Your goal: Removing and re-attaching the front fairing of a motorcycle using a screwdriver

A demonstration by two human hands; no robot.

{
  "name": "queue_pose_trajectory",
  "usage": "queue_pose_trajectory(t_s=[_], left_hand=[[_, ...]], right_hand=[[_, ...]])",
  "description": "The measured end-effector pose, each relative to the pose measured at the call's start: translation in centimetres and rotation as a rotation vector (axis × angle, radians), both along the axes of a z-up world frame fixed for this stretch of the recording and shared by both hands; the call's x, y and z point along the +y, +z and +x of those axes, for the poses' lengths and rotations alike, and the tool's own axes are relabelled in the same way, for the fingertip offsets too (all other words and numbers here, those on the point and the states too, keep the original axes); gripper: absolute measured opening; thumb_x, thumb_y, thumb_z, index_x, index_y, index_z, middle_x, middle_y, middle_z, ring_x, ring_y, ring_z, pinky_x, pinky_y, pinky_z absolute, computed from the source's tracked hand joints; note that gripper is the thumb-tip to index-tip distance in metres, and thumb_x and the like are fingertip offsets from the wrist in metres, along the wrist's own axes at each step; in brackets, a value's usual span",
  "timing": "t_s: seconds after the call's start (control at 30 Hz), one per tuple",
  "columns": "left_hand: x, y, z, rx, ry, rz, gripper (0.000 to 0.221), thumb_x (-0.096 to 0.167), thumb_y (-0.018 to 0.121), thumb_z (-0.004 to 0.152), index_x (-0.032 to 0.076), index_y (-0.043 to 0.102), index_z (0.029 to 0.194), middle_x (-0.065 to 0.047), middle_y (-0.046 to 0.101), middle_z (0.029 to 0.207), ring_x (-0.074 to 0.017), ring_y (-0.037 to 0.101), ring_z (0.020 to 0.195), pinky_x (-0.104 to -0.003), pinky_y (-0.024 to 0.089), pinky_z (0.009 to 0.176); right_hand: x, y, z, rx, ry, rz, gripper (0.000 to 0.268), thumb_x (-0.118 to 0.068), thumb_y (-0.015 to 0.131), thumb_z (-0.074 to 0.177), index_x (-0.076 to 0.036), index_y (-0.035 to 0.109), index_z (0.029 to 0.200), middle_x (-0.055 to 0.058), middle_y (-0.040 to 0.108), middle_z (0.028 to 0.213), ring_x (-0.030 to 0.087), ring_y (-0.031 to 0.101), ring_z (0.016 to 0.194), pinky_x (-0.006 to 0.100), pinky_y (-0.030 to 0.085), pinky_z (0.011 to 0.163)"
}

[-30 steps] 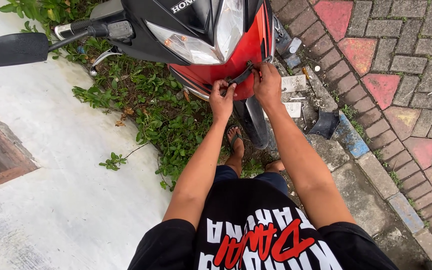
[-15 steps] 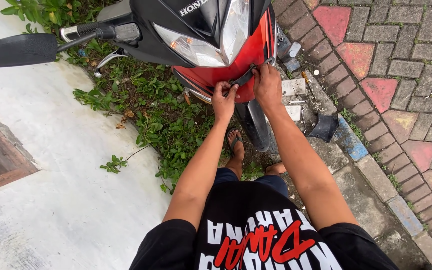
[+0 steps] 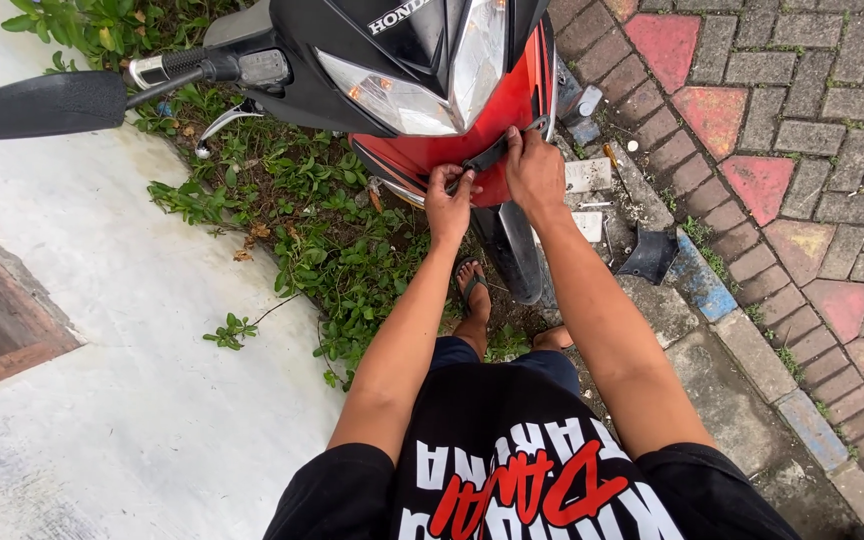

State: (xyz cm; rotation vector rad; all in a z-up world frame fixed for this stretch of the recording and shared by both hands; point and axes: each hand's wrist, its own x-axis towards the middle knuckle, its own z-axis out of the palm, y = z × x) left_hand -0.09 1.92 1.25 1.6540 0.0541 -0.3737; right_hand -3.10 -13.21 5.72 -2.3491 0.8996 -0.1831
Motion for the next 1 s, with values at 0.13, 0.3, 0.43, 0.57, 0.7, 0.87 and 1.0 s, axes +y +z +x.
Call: queue_pose_trajectory(t_s=[0.13,0.3,0.43,0.57,0.7,0.87,1.0], left_hand=[[-0.2,0.2,-0.1,-0.011,-0.003,0.032,0.015,0.012,0.071,0.098,0.003,0.061,0.107,-0.013,0.065,0.099,-0.0233,0.077,0.075,-0.029,0.064,0.066],[-0.2,-0.1,-0.1,0.011,0.009,0.05,0.015,0.011,0.07,0.098,0.003,0.061,0.107,-0.014,0.065,0.102,-0.0221,0.077,0.074,-0.029,0.063,0.064],[-0.2,-0.3,0.0,0.011,0.009,0.047,0.014,0.011,0.069,0.098,0.003,0.061,0.108,-0.013,0.064,0.102,-0.0222,0.077,0.074,-0.029,0.063,0.063],[-0.2,-0.8,0.1,0.024,0.001,0.041,0.015,0.011,0.069,0.099,0.003,0.061,0.109,-0.013,0.063,0.103,-0.0214,0.077,0.075,-0.028,0.063,0.065],[-0.1,-1.2,0.1,0.026,0.009,0.038,0.016,0.011,0.069,0.098,0.003,0.061,0.109,-0.013,0.062,0.103,-0.0226,0.077,0.074,-0.029,0.063,0.063],[-0.1,-1.0,0.3,0.035,0.0,0.036,0.015,0.012,0.069,0.099,0.002,0.06,0.108,-0.014,0.062,0.103,-0.0243,0.077,0.075,-0.03,0.063,0.062],[0.0,-1.1,0.3,0.036,-0.008,0.04,0.015,0.011,0.068,0.1,0.003,0.06,0.109,-0.013,0.061,0.103,-0.0238,0.077,0.076,-0.03,0.064,0.06]], right_hand=[[-0.5,0.1,-0.3,0.001,0.048,-0.025,0.033,-0.04,0.067,0.098,-0.007,0.06,0.098,0.023,0.07,0.087,0.051,0.071,0.079,0.058,0.054,0.067],[-1.1,-1.2,0.2,-0.004,0.177,-0.19,0.023,-0.03,0.063,0.1,-0.007,0.06,0.097,0.02,0.07,0.085,0.048,0.072,0.079,0.056,0.054,0.068],[-1.0,-2.0,0.7,0.087,0.159,-0.182,0.036,-0.039,0.048,0.108,-0.008,0.062,0.094,0.019,0.071,0.084,0.048,0.072,0.076,0.055,0.054,0.069],[-0.5,0.8,0.3,0.18,0.069,0.001,0.047,-0.048,0.048,0.106,-0.007,0.064,0.093,0.024,0.072,0.085,0.052,0.071,0.084,0.06,0.055,0.073],[-0.1,2.0,0.6,0.16,0.098,-0.033,0.033,-0.035,0.054,0.104,-0.004,0.064,0.097,0.025,0.072,0.087,0.053,0.072,0.084,0.059,0.057,0.07],[-0.4,-0.8,1.8,0.254,-0.002,0.062,0.052,-0.046,0.04,0.107,-0.005,0.07,0.093,0.027,0.072,0.082,0.052,0.072,0.087,0.059,0.057,0.075],[0.1,2.1,1.5,0.271,-0.05,0.102,0.053,-0.052,0.052,0.1,-0.002,0.068,0.099,0.032,0.071,0.087,0.055,0.071,0.092,0.063,0.056,0.079]])
